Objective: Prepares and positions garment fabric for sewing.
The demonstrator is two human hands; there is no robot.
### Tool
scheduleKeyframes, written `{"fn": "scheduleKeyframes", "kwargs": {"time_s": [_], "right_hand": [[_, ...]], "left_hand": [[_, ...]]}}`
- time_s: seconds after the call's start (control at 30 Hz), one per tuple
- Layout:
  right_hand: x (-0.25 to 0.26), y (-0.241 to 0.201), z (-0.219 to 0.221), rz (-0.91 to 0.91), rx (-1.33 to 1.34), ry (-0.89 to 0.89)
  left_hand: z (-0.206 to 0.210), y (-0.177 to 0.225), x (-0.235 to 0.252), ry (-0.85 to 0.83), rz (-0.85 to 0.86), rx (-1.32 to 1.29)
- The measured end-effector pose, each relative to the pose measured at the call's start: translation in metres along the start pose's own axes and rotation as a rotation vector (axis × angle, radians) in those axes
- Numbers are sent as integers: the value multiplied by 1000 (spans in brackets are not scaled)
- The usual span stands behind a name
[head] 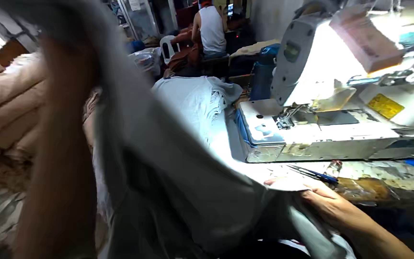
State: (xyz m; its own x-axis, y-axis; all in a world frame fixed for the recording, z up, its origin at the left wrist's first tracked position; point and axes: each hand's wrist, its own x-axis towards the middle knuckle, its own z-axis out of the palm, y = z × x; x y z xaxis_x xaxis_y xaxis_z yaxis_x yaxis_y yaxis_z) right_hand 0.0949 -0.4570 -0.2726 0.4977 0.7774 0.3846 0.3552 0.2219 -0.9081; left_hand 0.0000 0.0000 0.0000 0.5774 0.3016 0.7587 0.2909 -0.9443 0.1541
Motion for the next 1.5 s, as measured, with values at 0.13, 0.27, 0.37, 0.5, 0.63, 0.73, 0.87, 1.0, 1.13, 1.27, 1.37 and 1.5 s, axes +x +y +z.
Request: {"fn": "scheduleKeyframes", "kwargs": {"time_s": [0.13, 0.27, 0.37, 0.5, 0.63, 0.73, 0.87, 1.0, 1.13, 1.27, 1.37, 1.5], "right_hand": [[-3, 17, 7, 206, -12, 136], [-11, 35, -14, 145, -263, 18], [-11, 29, -26, 15, -382, 1], [-26, 27, -41, -100, -460, 166], [-48, 40, -48, -63, -314, 269], [-61, 43, -59, -61, -238, 197], [-71, 42, -83, -63, -202, 84], [-88, 51, -93, -61, -219, 183], [-99, 54, -84, -17, -216, 389], [-107, 47, -73, 62, -143, 390], [-114, 46, -64, 86, -137, 391], [-126, 40, -64, 29, -96, 334]], "left_hand": [[31, 81, -95, -306, 124, -372], [65, 144, -194, -604, 398, -879], [101, 192, -221, -693, 544, -990], [148, 232, -237, -789, 569, -882], [175, 256, -247, -897, 553, -930], [184, 273, -249, -905, 592, -983], [194, 297, -248, -918, 619, -1037], [206, 322, -252, -958, 621, -1026], [206, 334, -259, -869, 568, -1030], [197, 333, -261, -781, 453, -1136], [188, 337, -264, -721, 388, -1206], [183, 339, -271, -646, 388, -1214]]}}
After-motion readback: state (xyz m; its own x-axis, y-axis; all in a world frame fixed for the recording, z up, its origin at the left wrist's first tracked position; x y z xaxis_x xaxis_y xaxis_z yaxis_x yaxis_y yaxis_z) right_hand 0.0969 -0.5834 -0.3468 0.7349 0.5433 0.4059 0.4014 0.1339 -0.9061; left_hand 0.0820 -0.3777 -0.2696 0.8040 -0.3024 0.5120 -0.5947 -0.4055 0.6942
